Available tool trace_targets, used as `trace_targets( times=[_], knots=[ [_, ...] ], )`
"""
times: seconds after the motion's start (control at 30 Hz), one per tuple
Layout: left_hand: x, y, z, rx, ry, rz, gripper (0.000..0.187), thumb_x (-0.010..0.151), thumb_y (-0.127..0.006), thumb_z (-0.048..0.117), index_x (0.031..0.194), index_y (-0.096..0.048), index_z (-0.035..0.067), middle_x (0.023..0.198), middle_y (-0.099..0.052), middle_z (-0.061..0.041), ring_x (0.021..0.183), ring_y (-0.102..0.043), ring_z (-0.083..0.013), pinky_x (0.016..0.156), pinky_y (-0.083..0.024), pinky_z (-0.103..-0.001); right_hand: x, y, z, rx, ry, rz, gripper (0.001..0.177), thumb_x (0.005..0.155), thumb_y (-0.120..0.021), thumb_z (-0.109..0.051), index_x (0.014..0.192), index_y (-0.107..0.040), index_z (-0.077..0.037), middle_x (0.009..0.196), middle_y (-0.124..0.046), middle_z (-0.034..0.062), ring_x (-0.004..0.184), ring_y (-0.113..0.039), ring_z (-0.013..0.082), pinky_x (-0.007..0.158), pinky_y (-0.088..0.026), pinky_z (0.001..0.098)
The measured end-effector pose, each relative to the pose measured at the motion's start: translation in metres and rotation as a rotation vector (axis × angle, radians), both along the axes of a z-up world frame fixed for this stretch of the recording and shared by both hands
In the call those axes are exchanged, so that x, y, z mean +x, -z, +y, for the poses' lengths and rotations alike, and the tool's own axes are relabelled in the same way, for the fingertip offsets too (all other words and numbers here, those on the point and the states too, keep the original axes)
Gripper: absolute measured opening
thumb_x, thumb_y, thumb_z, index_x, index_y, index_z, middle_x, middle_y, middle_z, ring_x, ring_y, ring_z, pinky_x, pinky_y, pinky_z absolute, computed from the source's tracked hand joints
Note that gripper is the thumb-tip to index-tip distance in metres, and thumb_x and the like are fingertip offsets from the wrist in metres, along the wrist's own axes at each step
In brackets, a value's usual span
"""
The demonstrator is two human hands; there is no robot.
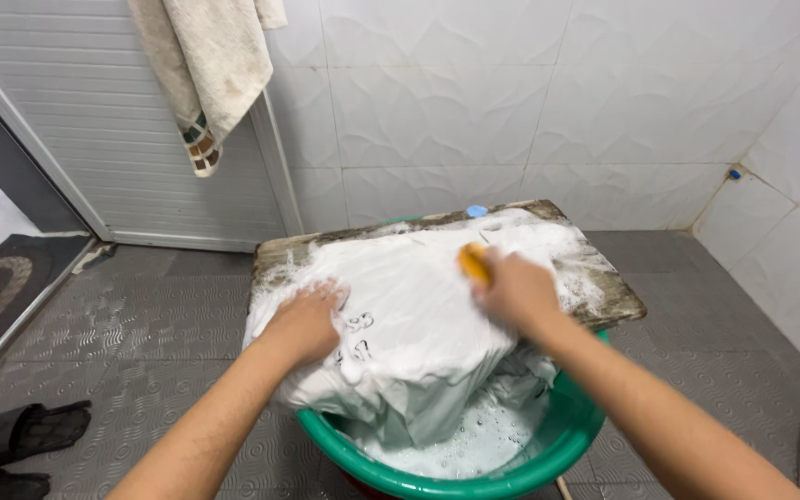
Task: The person scrubs a white t-shirt on a wooden board using a brush while it is submerged in a green bucket of soapy water.
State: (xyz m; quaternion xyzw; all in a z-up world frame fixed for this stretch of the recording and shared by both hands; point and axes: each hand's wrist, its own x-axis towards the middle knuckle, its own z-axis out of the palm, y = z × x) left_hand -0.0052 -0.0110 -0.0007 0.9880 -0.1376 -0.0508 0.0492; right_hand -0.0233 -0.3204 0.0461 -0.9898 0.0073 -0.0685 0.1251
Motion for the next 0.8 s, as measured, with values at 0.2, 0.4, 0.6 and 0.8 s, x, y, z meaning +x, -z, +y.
trace_targets(
  times=[0.2,0.4,0.6,0.8],
  knots=[
    [0.004,-0.006,0.007,-0.008,0.051,-0.017,0.059,0.094,-0.050,0.029,0.152,-0.043,0.018,0.163,-0.032,-0.007,0.150,-0.031,-0.0296,0.120,-0.029,-0.041,-0.039,0.034,0.063,0.142,-0.502,0.010,0.064,0.076,-0.076,-0.038,0.135,-0.059,-0.020,0.112,-0.070,0.0166,0.098,-0.068,0.0359,0.088,-0.054,0.0461],
    [0.000,-0.004,0.015,-0.097,-0.021,-0.188,0.038,0.095,-0.053,0.024,0.126,-0.067,0.008,0.149,-0.053,-0.018,0.136,-0.051,-0.0353,0.113,-0.042,-0.043,0.034,0.012,0.033,0.133,-0.038,-0.044,0.048,0.087,-0.070,-0.037,0.128,-0.064,-0.013,0.109,-0.073,0.0166,0.100,-0.070,0.0352,0.089,-0.056,0.0469],
    [0.009,-0.001,0.022,-0.165,-0.142,-0.279,0.039,0.084,-0.061,0.015,0.120,-0.067,0.000,0.127,-0.066,-0.019,0.123,-0.059,-0.0370,0.107,-0.047,-0.046,-0.012,0.065,0.119,0.149,-0.586,-0.114,0.058,0.083,-0.075,-0.035,0.131,-0.058,-0.006,0.097,-0.067,0.0227,0.086,-0.068,0.0421,0.079,-0.054,0.0498],
    [0.004,-0.015,0.026,-0.072,-0.295,-0.282,0.041,0.088,-0.067,0.031,0.115,-0.068,0.001,0.122,-0.064,-0.019,0.118,-0.057,-0.0379,0.097,-0.042,-0.055,0.064,0.024,0.086,0.256,-0.117,-0.042,0.046,0.088,-0.071,-0.036,0.129,-0.065,-0.016,0.101,-0.074,0.0173,0.093,-0.072,0.0353,0.085,-0.056,0.0474]
  ],
)
